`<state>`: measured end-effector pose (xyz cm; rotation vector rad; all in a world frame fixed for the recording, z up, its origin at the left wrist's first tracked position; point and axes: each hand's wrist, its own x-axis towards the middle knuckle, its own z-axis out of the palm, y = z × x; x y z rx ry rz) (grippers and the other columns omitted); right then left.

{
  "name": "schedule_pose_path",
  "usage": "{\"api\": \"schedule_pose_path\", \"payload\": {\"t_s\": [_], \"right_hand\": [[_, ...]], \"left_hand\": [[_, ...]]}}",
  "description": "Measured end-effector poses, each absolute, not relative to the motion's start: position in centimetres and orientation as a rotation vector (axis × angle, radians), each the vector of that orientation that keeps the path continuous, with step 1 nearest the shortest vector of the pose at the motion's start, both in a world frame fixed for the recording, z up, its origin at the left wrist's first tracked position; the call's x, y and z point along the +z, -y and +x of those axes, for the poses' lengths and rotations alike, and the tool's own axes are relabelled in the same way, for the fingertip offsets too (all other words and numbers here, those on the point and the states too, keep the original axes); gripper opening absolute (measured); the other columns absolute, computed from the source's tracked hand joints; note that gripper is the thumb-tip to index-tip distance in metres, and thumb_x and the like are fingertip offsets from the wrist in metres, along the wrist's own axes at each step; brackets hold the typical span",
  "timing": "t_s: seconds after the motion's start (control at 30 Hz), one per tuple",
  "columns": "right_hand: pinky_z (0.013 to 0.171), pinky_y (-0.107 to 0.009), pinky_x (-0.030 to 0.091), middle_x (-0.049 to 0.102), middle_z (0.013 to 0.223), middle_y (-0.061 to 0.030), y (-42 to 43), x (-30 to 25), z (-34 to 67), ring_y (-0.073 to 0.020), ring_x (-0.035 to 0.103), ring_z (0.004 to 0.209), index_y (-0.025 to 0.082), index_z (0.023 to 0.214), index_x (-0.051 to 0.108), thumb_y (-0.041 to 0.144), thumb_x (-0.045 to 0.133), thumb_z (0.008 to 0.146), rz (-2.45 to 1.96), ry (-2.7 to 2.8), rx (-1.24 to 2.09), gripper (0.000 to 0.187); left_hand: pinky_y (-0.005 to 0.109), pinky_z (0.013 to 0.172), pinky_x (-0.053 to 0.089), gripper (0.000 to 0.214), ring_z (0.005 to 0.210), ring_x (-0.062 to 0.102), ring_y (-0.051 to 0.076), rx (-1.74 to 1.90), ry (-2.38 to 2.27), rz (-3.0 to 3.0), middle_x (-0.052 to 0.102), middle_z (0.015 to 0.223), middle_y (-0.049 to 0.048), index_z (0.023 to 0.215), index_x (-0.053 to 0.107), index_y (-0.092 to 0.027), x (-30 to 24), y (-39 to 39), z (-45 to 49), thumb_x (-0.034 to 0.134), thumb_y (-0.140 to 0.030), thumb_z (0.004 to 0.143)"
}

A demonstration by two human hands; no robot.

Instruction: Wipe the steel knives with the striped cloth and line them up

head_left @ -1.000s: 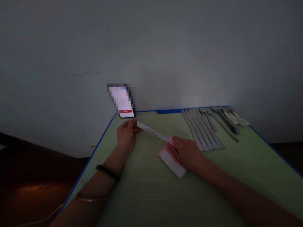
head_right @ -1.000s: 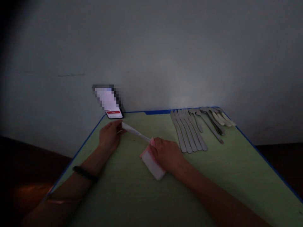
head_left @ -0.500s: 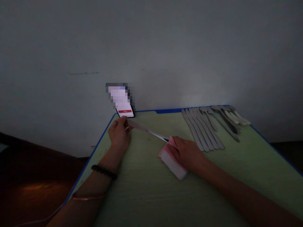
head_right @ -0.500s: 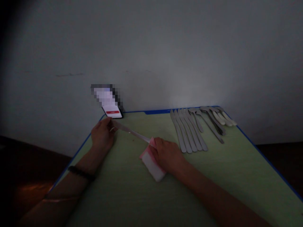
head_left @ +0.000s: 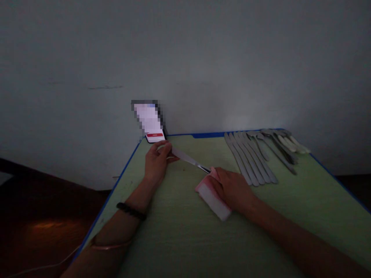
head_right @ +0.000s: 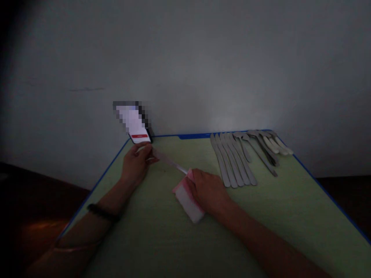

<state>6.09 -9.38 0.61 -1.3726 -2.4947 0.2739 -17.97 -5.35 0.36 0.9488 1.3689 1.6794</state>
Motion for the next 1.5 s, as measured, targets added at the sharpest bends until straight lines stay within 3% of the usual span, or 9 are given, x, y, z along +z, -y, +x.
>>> {"api": "schedule_pose_path", "payload": {"t_s": [0.43, 0.67, 1.03, 1.27, 1.5], "right_hand": [[0.055, -0.029, 0.038, 0.068, 0.086, -0.0063, 9.2, 1.3, 6.0, -0.0189, 0.064, 0.069, 0.018, 0.101, 0.054, 0.035, 0.025, 0.096, -1.429, 2.617, 0.251, 0.034], [0.052, -0.03, 0.039, 0.069, 0.083, -0.0077, 9.0, 2.1, 5.6, -0.0209, 0.066, 0.067, 0.017, 0.098, 0.053, 0.035, 0.021, 0.097, -1.449, 2.715, 0.218, 0.036], [0.051, -0.03, 0.038, 0.069, 0.084, -0.0077, 9.0, 2.0, 5.9, -0.0208, 0.066, 0.067, 0.018, 0.097, 0.052, 0.038, 0.019, 0.096, -1.477, 2.682, 0.247, 0.039], [0.054, -0.032, 0.042, 0.069, 0.085, -0.0074, 9.0, 2.1, 5.1, -0.0227, 0.066, 0.067, 0.019, 0.099, 0.051, 0.038, 0.02, 0.096, -1.487, 2.724, 0.216, 0.037], [0.055, -0.032, 0.043, 0.068, 0.085, -0.0095, 8.5, 2.9, 3.1, -0.0227, 0.066, 0.07, 0.016, 0.099, 0.05, 0.034, 0.023, 0.096, -1.405, 2.778, 0.237, 0.032]], "left_hand": [[0.022, 0.047, 0.055, 0.031, 0.056, 0.067, 0.015, 1.492, -1.251, 1.092, 0.068, 0.068, -0.0024, 0.086, 0.047, -0.019, 0.5, 6.1, -17.6, 0.071, -0.03, 0.071], [0.025, 0.051, 0.055, 0.031, 0.055, 0.068, 0.018, 1.189, -1.197, 1.189, 0.069, 0.063, 0.0014, 0.082, 0.047, -0.018, 0.5, 6.7, -17.2, 0.073, -0.031, 0.071], [0.022, 0.059, 0.053, 0.022, 0.069, 0.065, 0.013, 1.152, -1.178, 1.105, 0.068, 0.076, 0.0024, 0.081, 0.061, -0.014, 0.5, 6.0, -18.0, 0.07, -0.032, 0.072], [0.022, 0.058, 0.05, 0.023, 0.059, 0.06, 0.01, 1.048, -1.218, 1.175, 0.066, 0.067, 0.0013, 0.076, 0.065, -0.014, 0.3, 5.9, -18.2, 0.075, -0.033, 0.067], [0.021, 0.052, 0.047, 0.02, 0.051, 0.056, 0.01, 0.944, -1.232, 1.27, 0.063, 0.061, -0.001, 0.072, 0.066, -0.016, 0.6, 6.2, -18.3, 0.071, -0.035, 0.07]]}}
